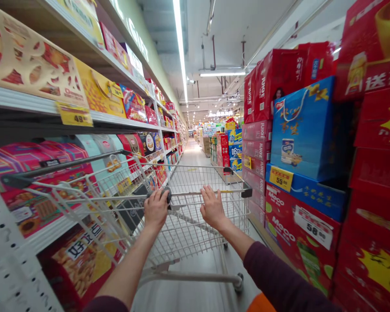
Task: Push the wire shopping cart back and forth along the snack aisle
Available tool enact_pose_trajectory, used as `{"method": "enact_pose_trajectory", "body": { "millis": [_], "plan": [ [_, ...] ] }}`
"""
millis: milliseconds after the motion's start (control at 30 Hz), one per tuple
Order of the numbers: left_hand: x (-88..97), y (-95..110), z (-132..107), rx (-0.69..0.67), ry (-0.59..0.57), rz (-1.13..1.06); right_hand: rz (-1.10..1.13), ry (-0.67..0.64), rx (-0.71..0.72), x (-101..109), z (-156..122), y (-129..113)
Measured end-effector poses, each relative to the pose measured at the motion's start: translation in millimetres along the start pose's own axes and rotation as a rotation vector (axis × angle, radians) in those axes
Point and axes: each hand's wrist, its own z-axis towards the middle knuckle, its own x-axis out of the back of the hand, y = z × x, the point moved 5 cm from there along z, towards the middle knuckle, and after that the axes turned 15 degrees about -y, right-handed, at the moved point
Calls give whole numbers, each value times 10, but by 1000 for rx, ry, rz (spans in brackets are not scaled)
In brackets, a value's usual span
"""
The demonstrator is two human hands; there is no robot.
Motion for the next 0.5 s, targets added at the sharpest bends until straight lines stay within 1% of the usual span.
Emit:
{"method": "enact_pose_trajectory", "body": {
  "millis": [133,267,367,500],
  "plan": [
    [-24,173,13,6,-21,-25,-20,-82,-19,-60,3,79],
    [-52,237,34,40,-18,-33,-60,-158,-21,-137,-3,161],
    [-92,291,49,26,-16,-52,-81,-163,-34,-160,2,183],
    [-153,459,73,-12,-17,-95,-74,-119,-64,-139,-3,206]
  ]
}}
